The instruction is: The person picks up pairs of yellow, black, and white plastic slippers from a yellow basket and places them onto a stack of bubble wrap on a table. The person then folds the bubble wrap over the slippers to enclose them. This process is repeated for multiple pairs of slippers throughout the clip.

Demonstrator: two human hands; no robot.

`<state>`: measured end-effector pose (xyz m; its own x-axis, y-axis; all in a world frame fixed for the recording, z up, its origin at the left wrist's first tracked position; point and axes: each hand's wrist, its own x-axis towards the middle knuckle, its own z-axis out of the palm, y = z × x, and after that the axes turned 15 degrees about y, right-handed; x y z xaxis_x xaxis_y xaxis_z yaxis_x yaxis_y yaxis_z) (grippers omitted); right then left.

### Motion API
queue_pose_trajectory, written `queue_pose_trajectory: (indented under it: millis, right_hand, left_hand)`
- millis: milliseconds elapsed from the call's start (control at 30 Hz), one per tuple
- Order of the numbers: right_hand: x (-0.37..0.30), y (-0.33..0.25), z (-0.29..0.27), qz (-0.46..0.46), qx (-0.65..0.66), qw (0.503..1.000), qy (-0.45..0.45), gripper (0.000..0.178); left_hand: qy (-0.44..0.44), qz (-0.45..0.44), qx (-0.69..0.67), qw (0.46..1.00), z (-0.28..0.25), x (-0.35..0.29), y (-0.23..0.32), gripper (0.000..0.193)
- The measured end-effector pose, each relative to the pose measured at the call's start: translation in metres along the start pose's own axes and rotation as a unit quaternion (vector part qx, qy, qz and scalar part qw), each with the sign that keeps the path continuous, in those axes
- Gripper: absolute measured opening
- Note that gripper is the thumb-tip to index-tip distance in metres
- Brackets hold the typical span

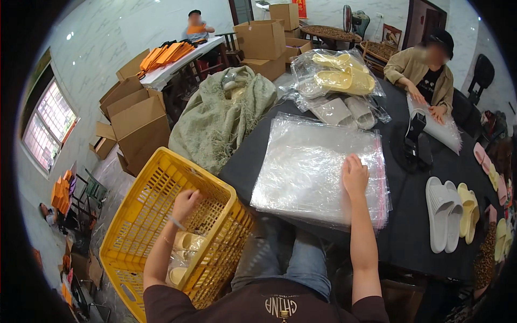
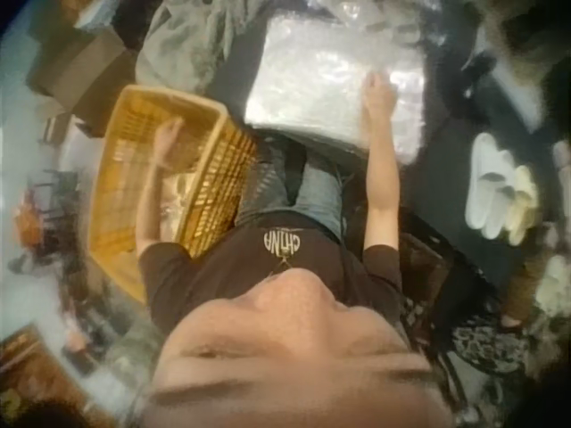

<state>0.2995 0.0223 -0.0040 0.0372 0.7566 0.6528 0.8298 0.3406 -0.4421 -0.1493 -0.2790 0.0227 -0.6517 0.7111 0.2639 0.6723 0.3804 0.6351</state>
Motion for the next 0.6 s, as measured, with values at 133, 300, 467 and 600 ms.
queue_pose_trajectory:
  millis: [133,300,467,600]
  right_hand:
    - [0.001,-0.005,0.002,-0.003,0.007,1.000,-0.010,0.028]
    - [0.000,0.004,0.004,0.008,0.005,1.000,-0.011,0.028]
    - [0.001,0.001,0.004,0.013,0.017,1.000,-0.017,0.027]
    - [-0.002,0.010,0.006,-0.008,0.023,1.000,0.002,0.027]
  left_hand:
    - [-0.061,-0.147,0.139,0.977,0.002,-0.048,-0.198,0.039]
    - [-0.342,-0.055,0.338,0.875,0.010,-0.130,-0.197,0.053]
    - [-0.448,-0.163,0.291,0.829,0.003,-0.196,-0.170,0.052]
    - [-0.458,-0.173,0.281,0.826,0.013,-0.192,-0.159,0.052]
